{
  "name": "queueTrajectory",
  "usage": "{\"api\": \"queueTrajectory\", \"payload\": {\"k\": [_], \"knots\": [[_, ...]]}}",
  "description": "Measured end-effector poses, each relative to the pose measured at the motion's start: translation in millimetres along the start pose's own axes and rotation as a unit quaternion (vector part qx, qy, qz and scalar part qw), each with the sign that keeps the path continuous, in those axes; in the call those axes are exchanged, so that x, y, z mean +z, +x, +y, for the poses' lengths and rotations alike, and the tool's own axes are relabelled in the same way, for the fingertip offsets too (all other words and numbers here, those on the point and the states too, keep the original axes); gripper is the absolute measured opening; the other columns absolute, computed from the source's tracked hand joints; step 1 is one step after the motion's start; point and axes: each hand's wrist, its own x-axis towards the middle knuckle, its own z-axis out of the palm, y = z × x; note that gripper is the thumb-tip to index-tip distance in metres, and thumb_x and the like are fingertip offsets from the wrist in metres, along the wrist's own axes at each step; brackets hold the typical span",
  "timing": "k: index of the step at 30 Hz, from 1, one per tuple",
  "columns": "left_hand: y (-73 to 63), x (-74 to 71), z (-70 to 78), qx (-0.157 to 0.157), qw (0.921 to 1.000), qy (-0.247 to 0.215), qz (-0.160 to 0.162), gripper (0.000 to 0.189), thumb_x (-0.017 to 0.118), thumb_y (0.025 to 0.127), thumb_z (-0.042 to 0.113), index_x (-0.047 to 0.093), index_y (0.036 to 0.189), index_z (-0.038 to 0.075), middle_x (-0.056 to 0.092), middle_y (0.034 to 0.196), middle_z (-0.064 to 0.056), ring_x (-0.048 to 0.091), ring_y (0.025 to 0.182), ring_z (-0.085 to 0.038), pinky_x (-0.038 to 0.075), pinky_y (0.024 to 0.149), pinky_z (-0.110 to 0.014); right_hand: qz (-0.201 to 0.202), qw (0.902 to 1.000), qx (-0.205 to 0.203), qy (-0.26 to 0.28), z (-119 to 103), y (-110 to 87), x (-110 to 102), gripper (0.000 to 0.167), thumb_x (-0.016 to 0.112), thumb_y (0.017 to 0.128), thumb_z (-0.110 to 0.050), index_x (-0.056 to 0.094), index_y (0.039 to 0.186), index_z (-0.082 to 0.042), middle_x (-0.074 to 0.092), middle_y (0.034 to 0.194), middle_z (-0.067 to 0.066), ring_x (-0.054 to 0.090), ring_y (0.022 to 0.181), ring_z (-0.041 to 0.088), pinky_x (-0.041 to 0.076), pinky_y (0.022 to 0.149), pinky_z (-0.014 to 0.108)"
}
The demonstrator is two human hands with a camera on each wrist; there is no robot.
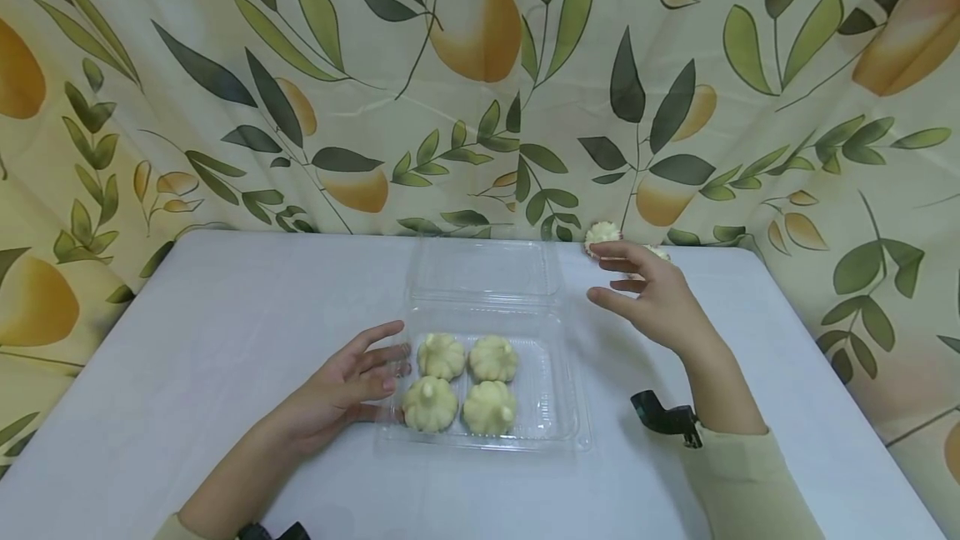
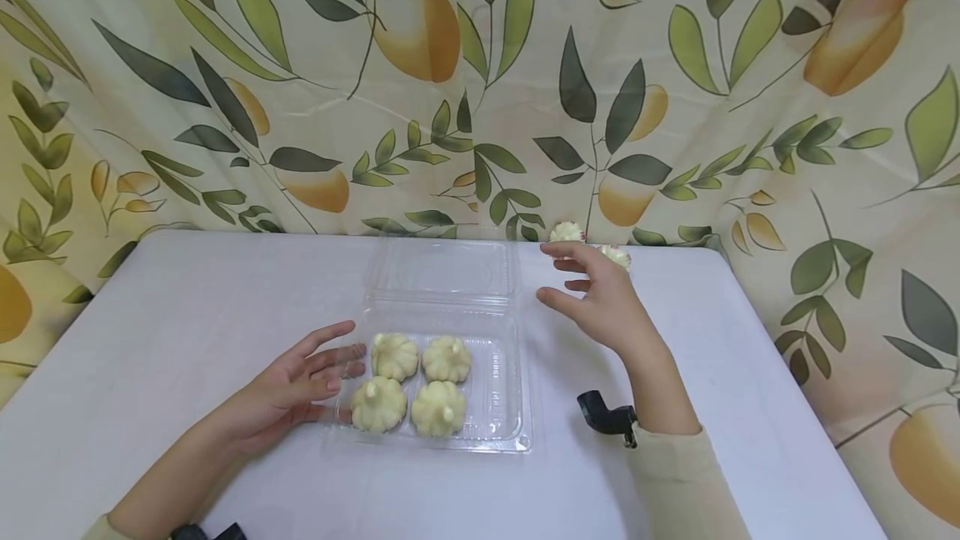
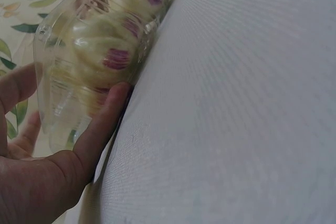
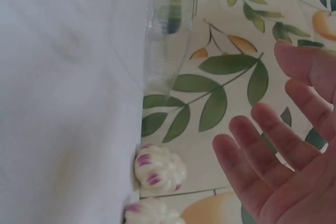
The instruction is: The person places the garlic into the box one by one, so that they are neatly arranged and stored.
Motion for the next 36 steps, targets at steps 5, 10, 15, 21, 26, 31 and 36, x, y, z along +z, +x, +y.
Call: {"api": "queueTrajectory", "payload": {"k": [5,10,15,21,26,31,36], "knots": [[0.0,-0.1,-0.3,0.004,1.0,0.004,-0.002,0.074,0.057,0.098,0.006,0.017,0.159,0.02,0.021,0.162,-0.02,0.024,0.147,-0.043,0.05,0.097,-0.055,0.017,0.9989,0.041,0.01,5.9,0.9,-5.2,0.058,0.078,0.088,-0.018,0.052,0.139,-0.013,0.056,0.139,0.006,0.057,0.124,0.025,0.051,0.099,0.046],[0.3,0.2,0.4,0.005,1.0,0.007,-0.003,0.073,0.056,0.099,0.005,0.017,0.159,0.019,0.021,0.162,-0.02,0.025,0.146,-0.043,0.05,0.097,-0.055,0.037,0.9968,0.066,0.025,13.3,1.3,-10.1,0.06,0.077,0.089,-0.021,0.05,0.142,-0.014,0.053,0.142,0.005,0.053,0.129,0.027,0.051,0.099,0.042],[-0.4,0.3,1.1,0.008,0.9999,0.011,-0.006,0.073,0.056,0.099,0.005,0.017,0.159,0.018,0.021,0.162,-0.021,0.025,0.146,-0.043,0.05,0.097,-0.054,0.062,0.994,0.086,0.027,22.7,1.3,-12.7,0.06,0.076,0.089,-0.022,0.05,0.142,-0.018,0.052,0.142,0.005,0.056,0.127,0.027,0.052,0.082,0.015],[-0.6,0.7,0.5,0.009,0.9999,0.004,-0.009,0.073,0.056,0.099,0.005,0.017,0.159,0.017,0.02,0.162,-0.022,0.024,0.147,-0.043,0.049,0.097,-0.055,0.084,0.9901,0.104,0.043,31.4,1.0,-16.0,0.063,0.075,0.09,-0.023,0.047,0.145,-0.015,0.051,0.145,0.008,0.054,0.129,0.028,0.048,0.079,0.01],[-1.4,0.4,0.8,0.01,0.9999,-0.002,-0.01,0.074,0.058,0.098,0.006,0.016,0.159,0.017,0.018,0.162,-0.022,0.022,0.147,-0.045,0.05,0.097,-0.056,0.086,0.9853,0.139,0.048,41.0,0.0,-21.9,0.068,0.074,0.091,-0.026,0.042,0.151,-0.017,0.046,0.149,0.015,0.051,0.132,0.034,0.051,0.084,0.018],[-1.0,0.0,1.3,0.007,0.9999,0.005,-0.007,0.073,0.057,0.098,0.006,0.017,0.159,0.017,0.02,0.162,-0.022,0.023,0.147,-0.044,0.05,0.097,-0.054,0.087,0.9781,0.186,0.037,56.4,4.3,-26.8,0.07,0.072,0.092,-0.028,0.038,0.153,-0.017,0.042,0.153,0.017,0.048,0.134,0.037,0.051,0.099,0.045],[-0.7,-0.9,0.4,0.012,0.9999,0.001,-0.011,0.073,0.057,0.099,0.006,0.017,0.159,0.017,0.019,0.162,-0.022,0.023,0.147,-0.045,0.05,0.096,-0.055,0.081,0.9739,0.21,0.025,69.0,10.7,-30.4,0.072,0.071,0.093,-0.03,0.036,0.154,-0.014,0.04,0.154,0.019,0.047,0.134,0.04,0.047,0.101,0.054]]}}
